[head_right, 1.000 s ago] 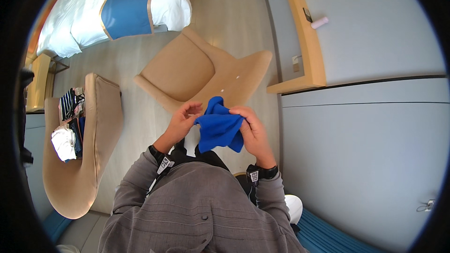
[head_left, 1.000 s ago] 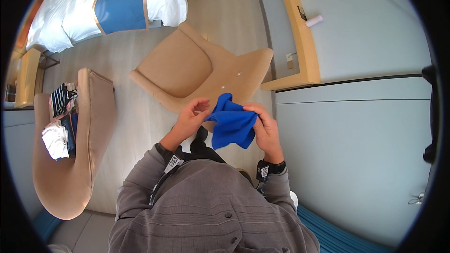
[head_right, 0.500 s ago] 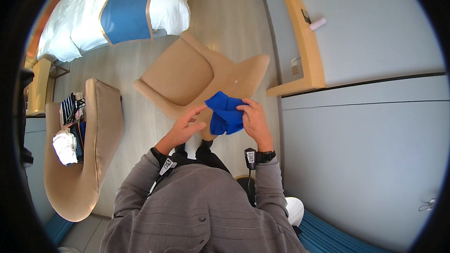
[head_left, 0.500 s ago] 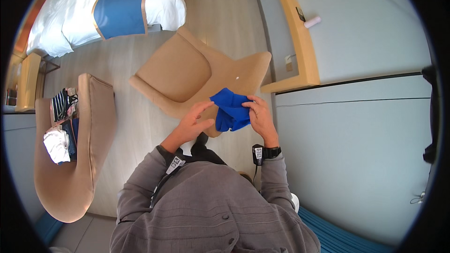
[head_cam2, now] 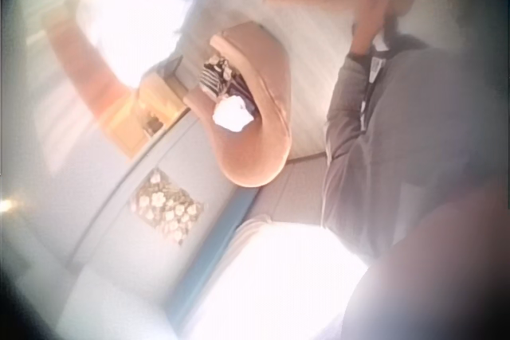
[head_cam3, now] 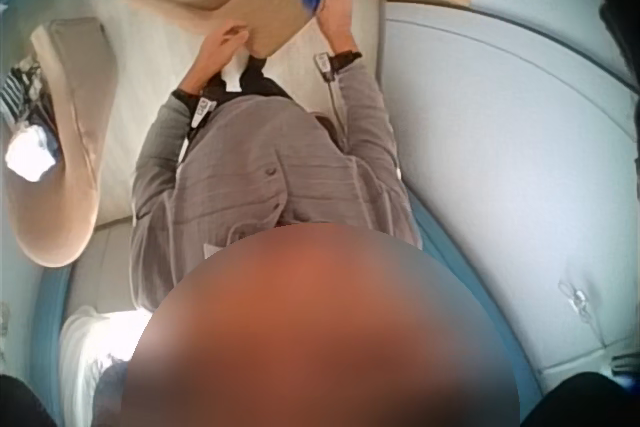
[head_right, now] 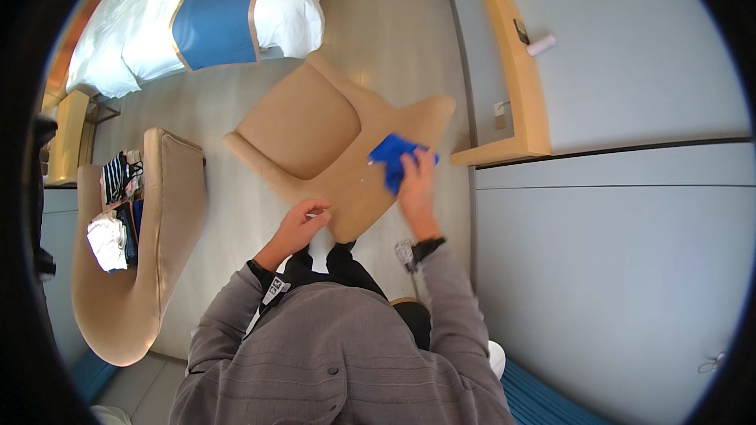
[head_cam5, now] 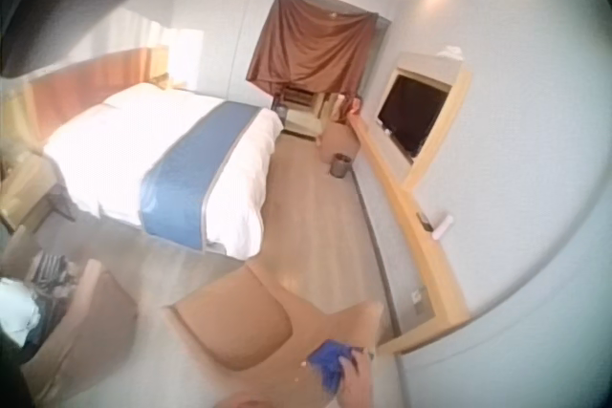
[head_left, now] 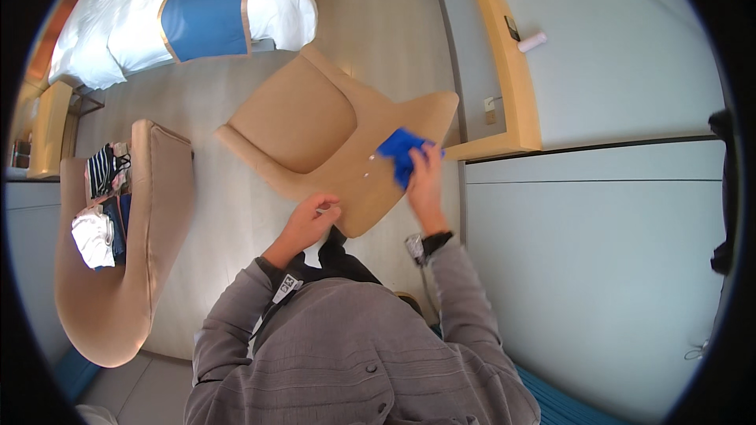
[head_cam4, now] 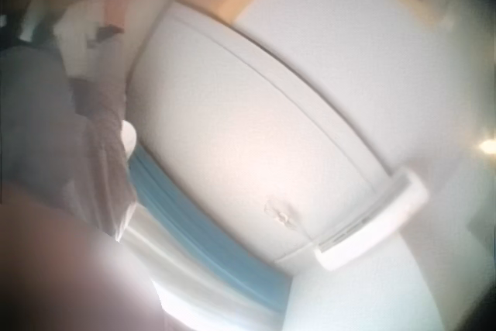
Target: The person wipes a beige upholstered chair with a blue cloth, cleaning the seat, backrest, and armrests. Then the person picks up folded clothes from the chair and places them onto a nearby bed.
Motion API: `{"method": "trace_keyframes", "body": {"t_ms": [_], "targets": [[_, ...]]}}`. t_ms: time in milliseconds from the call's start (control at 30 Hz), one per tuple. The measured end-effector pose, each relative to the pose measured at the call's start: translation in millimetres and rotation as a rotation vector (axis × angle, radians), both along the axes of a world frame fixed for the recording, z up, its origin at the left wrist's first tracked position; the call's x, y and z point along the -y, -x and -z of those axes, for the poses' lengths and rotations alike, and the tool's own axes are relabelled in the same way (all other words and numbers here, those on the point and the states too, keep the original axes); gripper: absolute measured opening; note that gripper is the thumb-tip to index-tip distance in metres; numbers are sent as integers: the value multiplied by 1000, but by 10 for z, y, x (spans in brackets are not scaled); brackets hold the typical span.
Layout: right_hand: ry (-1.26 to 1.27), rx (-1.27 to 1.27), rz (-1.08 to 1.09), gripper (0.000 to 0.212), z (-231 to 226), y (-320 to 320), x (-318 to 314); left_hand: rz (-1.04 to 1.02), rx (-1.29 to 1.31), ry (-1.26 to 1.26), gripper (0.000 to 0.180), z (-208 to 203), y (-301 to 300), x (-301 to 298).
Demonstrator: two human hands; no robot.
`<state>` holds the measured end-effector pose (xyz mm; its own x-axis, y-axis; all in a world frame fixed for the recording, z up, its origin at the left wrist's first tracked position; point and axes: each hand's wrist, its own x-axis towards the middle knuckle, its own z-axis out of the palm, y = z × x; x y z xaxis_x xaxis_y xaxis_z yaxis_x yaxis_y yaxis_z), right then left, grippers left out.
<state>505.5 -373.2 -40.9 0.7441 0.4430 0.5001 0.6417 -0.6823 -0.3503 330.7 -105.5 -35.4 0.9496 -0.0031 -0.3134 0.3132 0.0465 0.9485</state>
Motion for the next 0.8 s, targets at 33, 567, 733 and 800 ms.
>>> {"method": "trace_keyframes", "body": {"t_ms": [33,567,733,800], "targets": [[8,-19,22,40,-23,-330,85,-9,-18,-4,34,33,46,-29],[468,-173,-295,27,-535,1006,-789,-205,-167,74,30,409,733,-289],[531,-171,-427,12,-427,849,-998,-159,-156,32,31,402,735,-340],[671,-230,-284,14,-381,447,-1057,-161,-131,42,31,407,730,-343]]}}
